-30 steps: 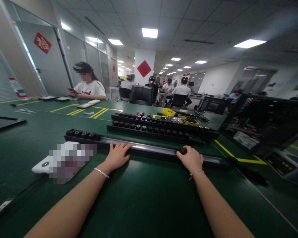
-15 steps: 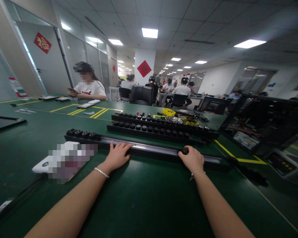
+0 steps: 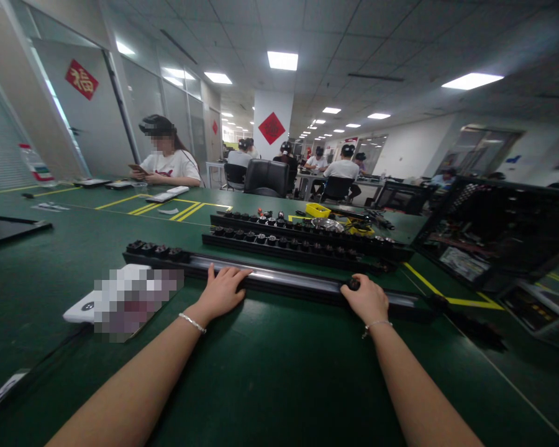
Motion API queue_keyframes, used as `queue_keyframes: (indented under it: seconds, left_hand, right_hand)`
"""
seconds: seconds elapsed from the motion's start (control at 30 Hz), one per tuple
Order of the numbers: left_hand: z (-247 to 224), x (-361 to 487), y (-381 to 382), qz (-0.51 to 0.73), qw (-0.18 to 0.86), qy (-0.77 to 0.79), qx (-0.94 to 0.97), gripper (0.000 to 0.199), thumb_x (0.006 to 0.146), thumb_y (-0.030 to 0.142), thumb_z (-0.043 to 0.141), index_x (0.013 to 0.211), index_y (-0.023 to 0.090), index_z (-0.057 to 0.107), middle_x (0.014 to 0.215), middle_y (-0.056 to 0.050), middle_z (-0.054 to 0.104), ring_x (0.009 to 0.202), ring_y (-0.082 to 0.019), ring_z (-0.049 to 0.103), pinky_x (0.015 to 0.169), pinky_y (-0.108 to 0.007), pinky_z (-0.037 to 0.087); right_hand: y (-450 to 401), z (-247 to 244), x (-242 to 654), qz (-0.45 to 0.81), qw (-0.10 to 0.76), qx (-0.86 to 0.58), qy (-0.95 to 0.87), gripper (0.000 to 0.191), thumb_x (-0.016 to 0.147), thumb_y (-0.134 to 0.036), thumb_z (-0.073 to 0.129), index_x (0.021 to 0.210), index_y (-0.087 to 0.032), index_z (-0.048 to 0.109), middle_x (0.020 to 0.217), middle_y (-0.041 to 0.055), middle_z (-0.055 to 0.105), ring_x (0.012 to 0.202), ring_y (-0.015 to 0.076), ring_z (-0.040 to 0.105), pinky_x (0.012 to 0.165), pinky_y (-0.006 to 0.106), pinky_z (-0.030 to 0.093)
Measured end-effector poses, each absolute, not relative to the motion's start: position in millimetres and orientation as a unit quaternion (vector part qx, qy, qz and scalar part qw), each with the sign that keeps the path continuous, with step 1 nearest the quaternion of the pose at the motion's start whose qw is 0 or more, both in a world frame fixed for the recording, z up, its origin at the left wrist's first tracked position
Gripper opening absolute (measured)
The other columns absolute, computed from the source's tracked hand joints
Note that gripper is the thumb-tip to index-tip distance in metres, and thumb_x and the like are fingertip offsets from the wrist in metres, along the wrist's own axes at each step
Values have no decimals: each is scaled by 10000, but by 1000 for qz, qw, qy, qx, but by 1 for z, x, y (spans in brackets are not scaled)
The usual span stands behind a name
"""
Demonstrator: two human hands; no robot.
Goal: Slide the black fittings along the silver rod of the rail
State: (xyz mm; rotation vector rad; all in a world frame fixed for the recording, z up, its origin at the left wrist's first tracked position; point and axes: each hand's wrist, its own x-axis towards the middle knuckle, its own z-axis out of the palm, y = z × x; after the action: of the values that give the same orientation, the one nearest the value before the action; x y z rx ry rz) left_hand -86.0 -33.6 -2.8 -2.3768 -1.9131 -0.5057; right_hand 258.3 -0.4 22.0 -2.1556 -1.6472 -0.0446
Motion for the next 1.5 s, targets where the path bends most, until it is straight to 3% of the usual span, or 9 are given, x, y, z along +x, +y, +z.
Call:
queue_keyframes:
  seconds: [0.73,1.1,1.5]
  left_hand:
    - [-2,-86,-36,-165,17,-619,-768,514,785,288,447,1298,314,421,1228,-59,547,1203,-272,412,1048,-653,4]
    - [-3,-85,-34,-159,20,-622,-767,510,788,301,446,1297,313,423,1226,-60,546,1197,-270,416,1044,-657,5]
    - [-3,-85,-32,-163,18,-620,-767,488,782,295,441,1270,303,449,1204,-66,556,1191,-276,420,1029,-678,9]
  right_hand:
    - [-5,13,259,-38,228,-769,-596,494,752,-447,452,1161,-180,529,1097,106,600,1062,270,502,895,391,342]
    - [-4,13,262,-29,244,-764,-597,490,759,-357,444,1218,-190,491,1116,84,610,1067,252,511,913,380,337]
    - [-4,9,270,-52,229,-771,-592,521,760,-434,431,1214,-188,504,1170,103,575,1136,264,453,971,424,287]
